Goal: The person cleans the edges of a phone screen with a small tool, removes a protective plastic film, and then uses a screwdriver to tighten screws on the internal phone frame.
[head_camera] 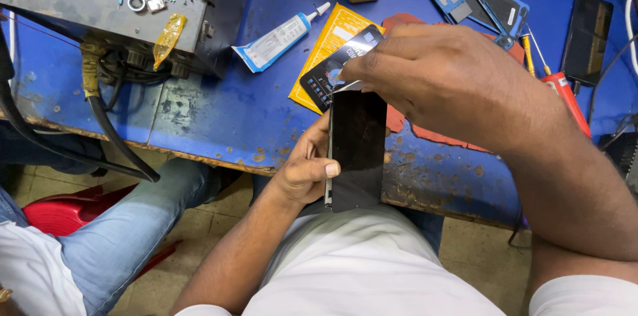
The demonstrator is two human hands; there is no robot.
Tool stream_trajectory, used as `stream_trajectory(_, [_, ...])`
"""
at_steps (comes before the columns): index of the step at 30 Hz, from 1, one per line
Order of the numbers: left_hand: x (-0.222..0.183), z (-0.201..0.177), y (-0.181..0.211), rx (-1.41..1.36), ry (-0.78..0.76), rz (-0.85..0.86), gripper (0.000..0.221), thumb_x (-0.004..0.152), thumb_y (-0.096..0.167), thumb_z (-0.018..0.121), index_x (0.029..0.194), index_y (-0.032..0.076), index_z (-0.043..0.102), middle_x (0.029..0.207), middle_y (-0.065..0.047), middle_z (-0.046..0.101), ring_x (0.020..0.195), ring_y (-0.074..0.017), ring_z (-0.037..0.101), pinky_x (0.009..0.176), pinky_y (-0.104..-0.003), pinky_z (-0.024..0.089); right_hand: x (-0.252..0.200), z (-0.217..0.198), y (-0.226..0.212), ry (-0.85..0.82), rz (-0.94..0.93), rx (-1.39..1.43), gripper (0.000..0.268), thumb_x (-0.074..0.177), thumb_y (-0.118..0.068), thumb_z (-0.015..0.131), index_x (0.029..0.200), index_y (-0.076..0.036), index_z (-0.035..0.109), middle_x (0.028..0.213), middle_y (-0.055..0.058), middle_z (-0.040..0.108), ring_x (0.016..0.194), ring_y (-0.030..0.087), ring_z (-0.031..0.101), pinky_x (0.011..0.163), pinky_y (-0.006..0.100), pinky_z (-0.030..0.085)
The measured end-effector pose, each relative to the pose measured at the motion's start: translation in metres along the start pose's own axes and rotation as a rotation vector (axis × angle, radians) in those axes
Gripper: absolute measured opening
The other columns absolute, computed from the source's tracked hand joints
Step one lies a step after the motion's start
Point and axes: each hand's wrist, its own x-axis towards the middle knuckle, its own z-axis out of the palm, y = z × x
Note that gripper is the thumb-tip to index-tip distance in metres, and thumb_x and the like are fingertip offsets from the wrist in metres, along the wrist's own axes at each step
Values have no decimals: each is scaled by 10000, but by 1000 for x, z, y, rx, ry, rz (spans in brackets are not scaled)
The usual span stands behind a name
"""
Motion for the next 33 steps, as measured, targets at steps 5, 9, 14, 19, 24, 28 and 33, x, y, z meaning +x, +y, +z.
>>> stream_trajectory(5, [-1,1,2,11,-8,1,961,771,177,803,1602,3,352,1439,-218,574,1260,-347,639,1170,-492,492,-5,1,-2,-12,88,10,261,896,-42,709,1150,6,674,832,112,623,847,301,656,698,409,531])
stream_trajectory(9, [-1,4,4,19,-7,1,960,768,182,803,1598,0,356,1426,-220,585,1238,-354,652,1159,-492,497,-9,2,-3,-8,143,6,258,896,-87,722,1145,-32,685,829,103,636,815,310,650,689,423,521])
stream_trajectory(14, [-1,6,5,13,-14,-1,953,769,170,799,1593,-4,353,1421,-219,592,1227,-359,662,1149,-488,503,-12,3,-4,10,179,-5,212,909,-101,719,1114,-51,696,799,97,625,803,308,642,694,433,520])
stream_trajectory(19, [-1,8,4,8,-8,1,968,757,156,801,1600,27,341,1422,-211,588,1237,-346,653,1147,-476,501,-14,7,-6,1,232,-36,169,914,-66,701,1082,-75,715,752,83,613,780,299,643,660,439,506])
stream_trajectory(24, [-1,4,0,18,-18,21,934,771,152,801,1585,5,368,1426,-212,589,1241,-348,654,1148,-478,507,-15,12,-5,71,153,-2,194,902,-87,732,1088,-45,693,786,91,634,776,298,645,649,435,511])
stream_trajectory(28, [-2,4,0,14,-10,23,922,763,150,799,1569,9,374,1420,-209,588,1233,-350,657,1128,-474,513,-16,15,-3,121,112,10,218,900,-120,769,1077,-34,675,809,98,651,773,287,656,651,419,518])
stream_trajectory(33, [-2,9,3,10,-20,13,914,766,139,789,1573,2,382,1402,-210,591,1236,-347,655,1134,-471,510,-16,16,-5,152,181,89,199,885,-105,763,1056,-53,676,807,84,661,756,271,666,656,404,522])
